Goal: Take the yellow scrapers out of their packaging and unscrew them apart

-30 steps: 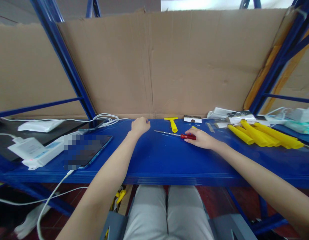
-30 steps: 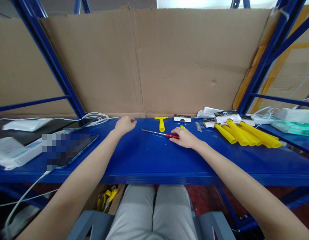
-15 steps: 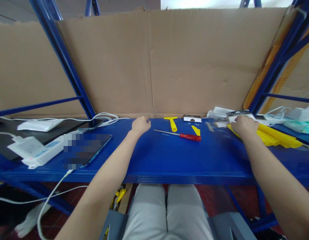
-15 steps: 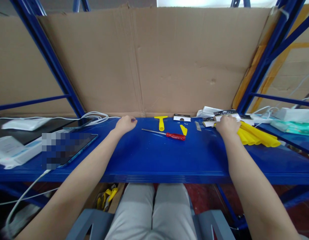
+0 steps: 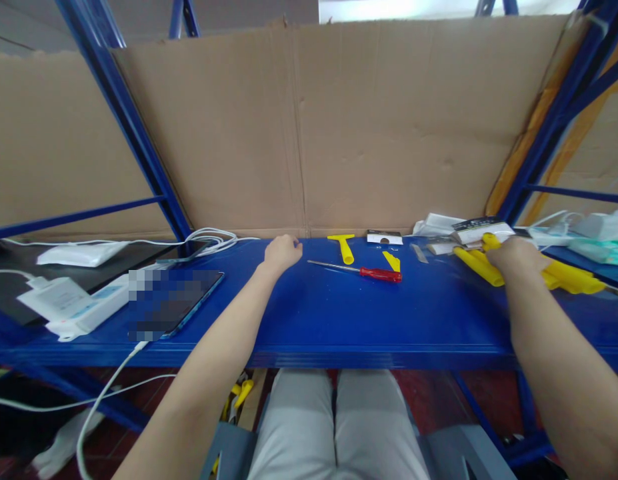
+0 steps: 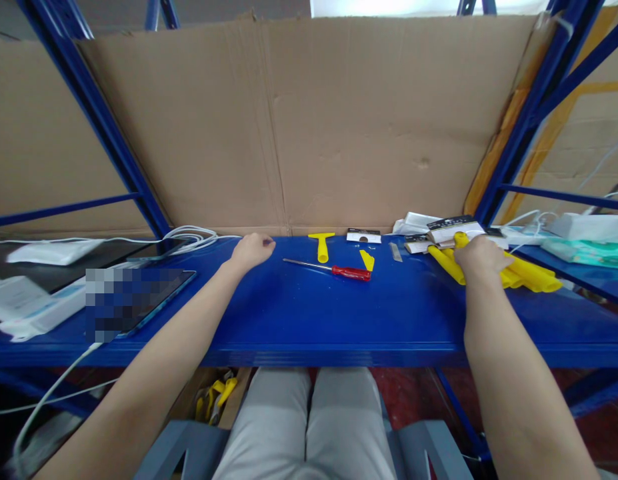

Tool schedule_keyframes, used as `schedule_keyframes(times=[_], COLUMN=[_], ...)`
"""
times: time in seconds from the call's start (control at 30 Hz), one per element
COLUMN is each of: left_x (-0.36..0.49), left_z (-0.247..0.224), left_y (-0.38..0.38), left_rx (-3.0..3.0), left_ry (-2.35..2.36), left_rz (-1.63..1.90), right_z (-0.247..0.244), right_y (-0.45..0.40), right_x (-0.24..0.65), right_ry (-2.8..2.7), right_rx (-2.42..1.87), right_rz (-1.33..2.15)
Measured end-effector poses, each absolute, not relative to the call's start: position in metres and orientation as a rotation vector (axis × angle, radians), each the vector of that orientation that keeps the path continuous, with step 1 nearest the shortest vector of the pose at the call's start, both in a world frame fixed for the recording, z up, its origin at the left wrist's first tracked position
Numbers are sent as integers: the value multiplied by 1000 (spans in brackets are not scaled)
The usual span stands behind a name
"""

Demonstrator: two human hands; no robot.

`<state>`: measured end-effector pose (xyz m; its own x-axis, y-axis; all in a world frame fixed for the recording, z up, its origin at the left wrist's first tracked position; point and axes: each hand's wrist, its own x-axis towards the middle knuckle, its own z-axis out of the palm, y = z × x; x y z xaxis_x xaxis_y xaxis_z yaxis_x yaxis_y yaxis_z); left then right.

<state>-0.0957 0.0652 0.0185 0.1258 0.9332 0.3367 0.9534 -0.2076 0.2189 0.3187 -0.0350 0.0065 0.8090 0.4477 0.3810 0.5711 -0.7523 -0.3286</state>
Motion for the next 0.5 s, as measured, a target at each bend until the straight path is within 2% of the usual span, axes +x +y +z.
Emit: schedule_keyframes(times=[0.07, 0.23, 0.37, 0.5], left_x=[-96, -96, -96, -89], left_z=[18, 17, 17, 15], left_y=[64, 64, 68, 69], left_rx=[-2312, -2330, -2395, -2715], left_ry=[-1942, -1926, -1890, -1809], left_rz=[-634, -672, -764, -940], right_z=[16, 31, 25, 19], right_y=[-37, -40, -32, -17], right_x=[307, 271, 255, 240], right_ry=[-701, -973, -1215, -1520], right_rx=[-2582, -2389, -2118, -1775], right_rz=[-290, -424, -571, -502])
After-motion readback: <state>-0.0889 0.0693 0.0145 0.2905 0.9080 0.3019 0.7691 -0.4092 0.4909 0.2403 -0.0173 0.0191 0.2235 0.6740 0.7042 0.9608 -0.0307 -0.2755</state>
